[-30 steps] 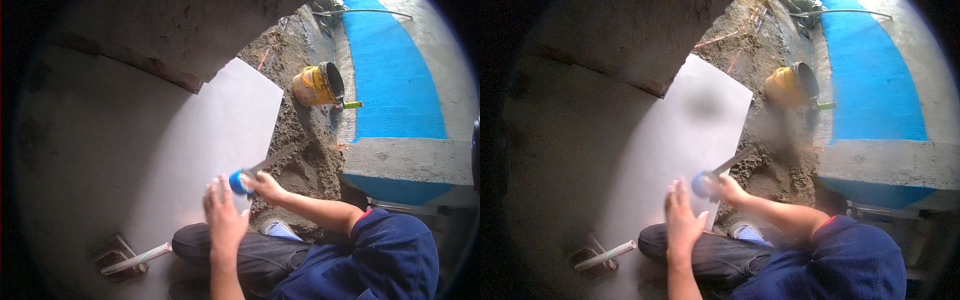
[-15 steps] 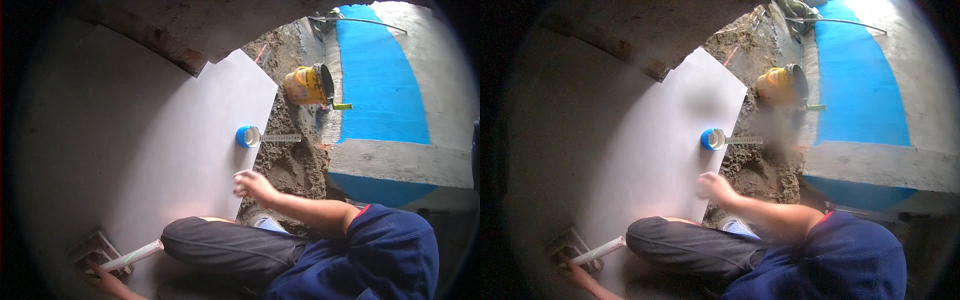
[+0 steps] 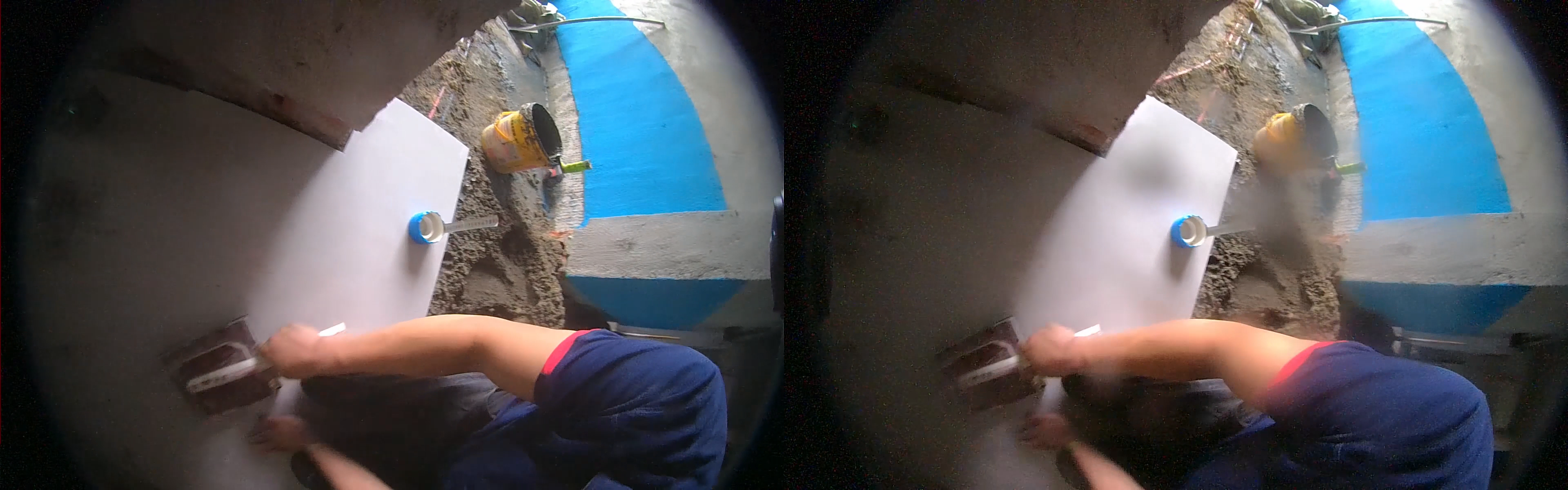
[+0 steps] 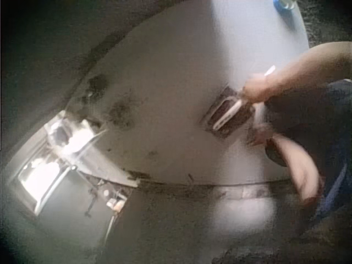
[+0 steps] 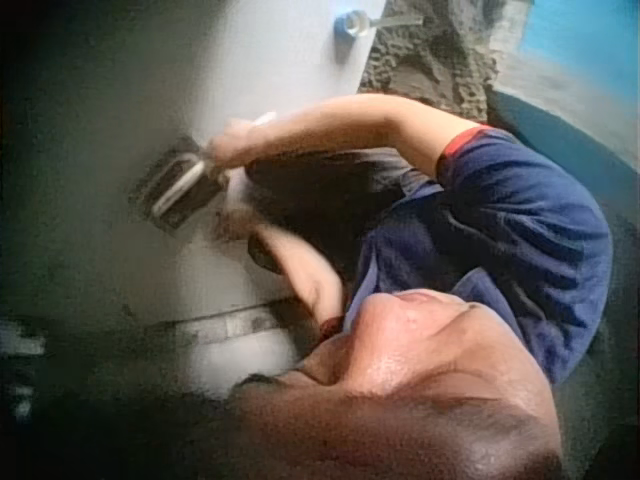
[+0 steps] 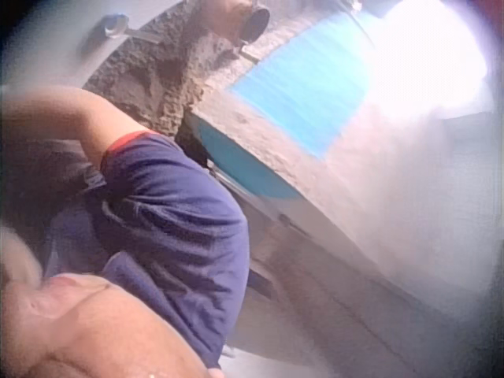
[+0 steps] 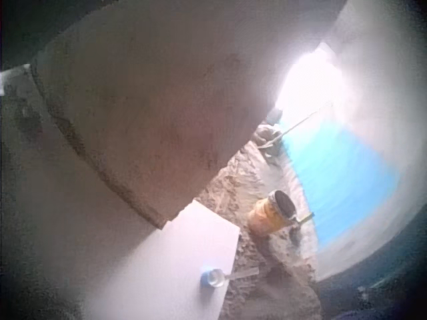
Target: The person lays floor tiles using a trowel to apply adhesive, then places and adjusts the tiles by hand, using a tape measure to check spacing.
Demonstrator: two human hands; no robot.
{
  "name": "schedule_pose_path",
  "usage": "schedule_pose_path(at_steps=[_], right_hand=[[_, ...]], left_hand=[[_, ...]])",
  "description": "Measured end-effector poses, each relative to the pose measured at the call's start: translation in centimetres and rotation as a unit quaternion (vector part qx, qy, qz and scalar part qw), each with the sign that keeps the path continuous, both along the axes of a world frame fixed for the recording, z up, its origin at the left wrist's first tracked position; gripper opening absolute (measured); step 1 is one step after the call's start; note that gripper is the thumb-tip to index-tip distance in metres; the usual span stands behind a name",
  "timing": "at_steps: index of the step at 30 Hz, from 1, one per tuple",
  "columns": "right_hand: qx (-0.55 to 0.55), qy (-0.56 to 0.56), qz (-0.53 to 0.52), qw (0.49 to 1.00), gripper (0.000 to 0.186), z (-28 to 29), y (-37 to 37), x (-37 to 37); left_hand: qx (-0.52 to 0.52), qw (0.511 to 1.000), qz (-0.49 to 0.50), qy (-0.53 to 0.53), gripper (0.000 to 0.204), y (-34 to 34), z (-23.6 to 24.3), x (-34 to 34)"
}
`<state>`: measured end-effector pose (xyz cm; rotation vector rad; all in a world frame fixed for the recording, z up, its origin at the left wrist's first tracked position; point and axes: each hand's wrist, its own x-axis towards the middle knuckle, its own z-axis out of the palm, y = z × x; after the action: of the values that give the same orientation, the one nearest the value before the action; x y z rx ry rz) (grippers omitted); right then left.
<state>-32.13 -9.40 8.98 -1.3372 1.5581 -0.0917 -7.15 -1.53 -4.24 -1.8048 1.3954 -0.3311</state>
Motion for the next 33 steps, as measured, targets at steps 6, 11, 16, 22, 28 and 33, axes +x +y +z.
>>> schedule_pose_path(at_steps=[6,11,16,22,28,33], right_hand=[[0.059,0.042,-0.076,0.995,0.055,3.8,4.0,-6.7],[-0.031,0.069,-0.291,0.954,0.051,11.1,16.0,-10.1],[-0.016,0.216,-0.397,0.892,0.06,3.0,24.8,-11.5],[-0.04,0.057,-0.492,0.868,0.064,4.2,21.4,-13.3],[0.087,0.072,-0.483,0.868,0.068,1.2,20.7,-13.3],[-0.045,0.073,-0.45,0.889,0.063,5.8,19.3,-13.6]], left_hand=[[-0.376,0.9,0.033,0.219,0.066,4.8,-1.9,-4.9],[-0.419,0.881,0.057,0.213,0.063,3.7,-0.8,-4.9],[-0.447,0.863,0.036,0.235,0.062,3.5,2.6,-7.7],[-0.405,0.882,0.08,0.227,0.061,2.9,1.8,-5.2],[-0.374,0.892,0.066,0.244,0.062,3.7,2.0,-6.6],[-0.372,0.891,0.082,0.245,0.06,2.7,4.0,-5.4]])
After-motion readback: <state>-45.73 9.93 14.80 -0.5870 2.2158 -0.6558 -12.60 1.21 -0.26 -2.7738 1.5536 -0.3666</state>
